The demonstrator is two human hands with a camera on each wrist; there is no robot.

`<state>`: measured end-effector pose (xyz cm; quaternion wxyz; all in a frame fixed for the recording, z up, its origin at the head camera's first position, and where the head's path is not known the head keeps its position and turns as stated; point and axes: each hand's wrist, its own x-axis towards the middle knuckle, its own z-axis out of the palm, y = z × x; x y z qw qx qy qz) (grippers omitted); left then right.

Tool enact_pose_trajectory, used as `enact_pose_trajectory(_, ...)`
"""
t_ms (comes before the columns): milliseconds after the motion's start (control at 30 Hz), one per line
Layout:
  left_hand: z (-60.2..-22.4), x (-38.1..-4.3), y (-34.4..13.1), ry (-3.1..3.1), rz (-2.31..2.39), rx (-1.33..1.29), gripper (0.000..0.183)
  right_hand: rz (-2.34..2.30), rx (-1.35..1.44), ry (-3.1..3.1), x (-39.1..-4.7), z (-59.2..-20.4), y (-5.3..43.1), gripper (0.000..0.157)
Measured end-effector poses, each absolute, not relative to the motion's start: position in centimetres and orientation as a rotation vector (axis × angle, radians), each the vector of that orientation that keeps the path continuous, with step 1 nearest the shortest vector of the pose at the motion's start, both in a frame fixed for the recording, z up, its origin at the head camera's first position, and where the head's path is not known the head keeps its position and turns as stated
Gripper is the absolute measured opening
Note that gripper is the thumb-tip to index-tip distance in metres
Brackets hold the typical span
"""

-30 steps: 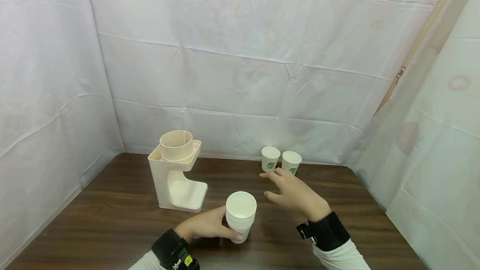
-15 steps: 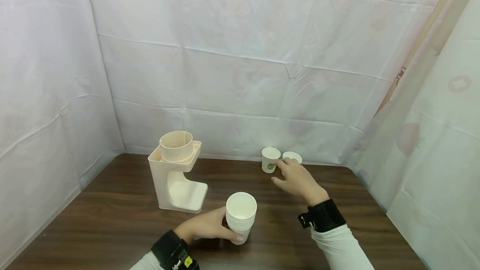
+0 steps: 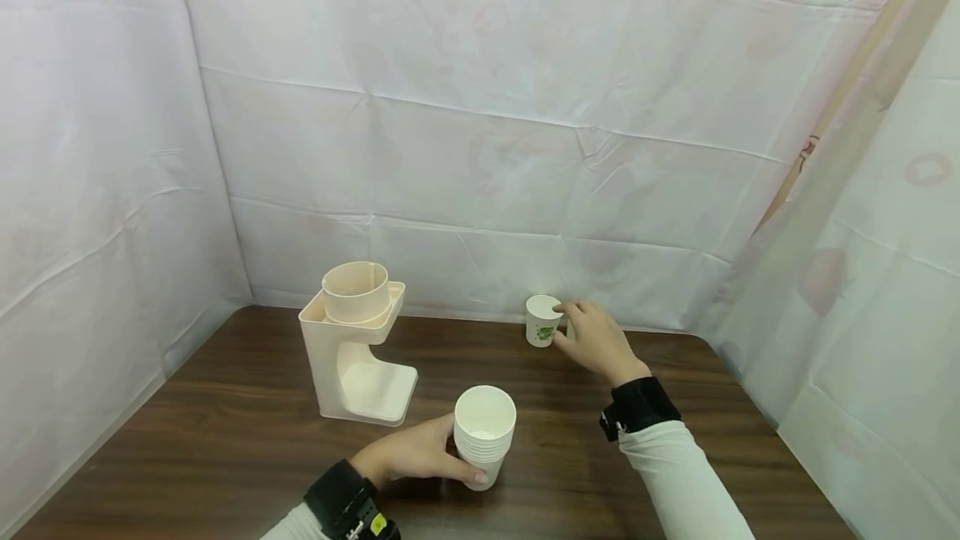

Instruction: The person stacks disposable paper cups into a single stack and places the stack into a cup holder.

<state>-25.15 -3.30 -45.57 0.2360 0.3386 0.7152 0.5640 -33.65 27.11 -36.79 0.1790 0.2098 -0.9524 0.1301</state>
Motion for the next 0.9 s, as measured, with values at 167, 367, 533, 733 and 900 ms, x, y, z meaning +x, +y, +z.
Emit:
enact_pose_trajectory(167, -45.7, -25.1, -3.4, 1.96, 1.546, 0.935, 0.078, 0.358, 0.53, -2.723, -34.5, -37.0, 27.5, 0.041)
enact_pose_trajectory(367, -45.7, -25.1, -3.5, 1.971, 1.539, 0.933, 0.078, 0.299, 0.509, -2.765, -35.8, -37.5, 27.9, 0.045)
enact_pose_trajectory(533, -45.5, -25.0, -3.6, 1.978, 1.542, 0.924, 0.078, 0.311, 0.489, -2.802, -37.2, -37.8, 28.2, 0.047)
enact_pose_trajectory(733, -45.3, -24.8, -3.6, 1.965, 1.54, 0.927, 0.077, 0.259, 0.396, -2.909, -38.5, -37.8, 28.5, 0.052)
enact_pose_trajectory(900, -45.4, -24.8, -3.5, 1.961, 1.54, 0.937, 0.077, 0.246, 0.307, -2.978, -39.0, -37.4, 28.4, 0.055)
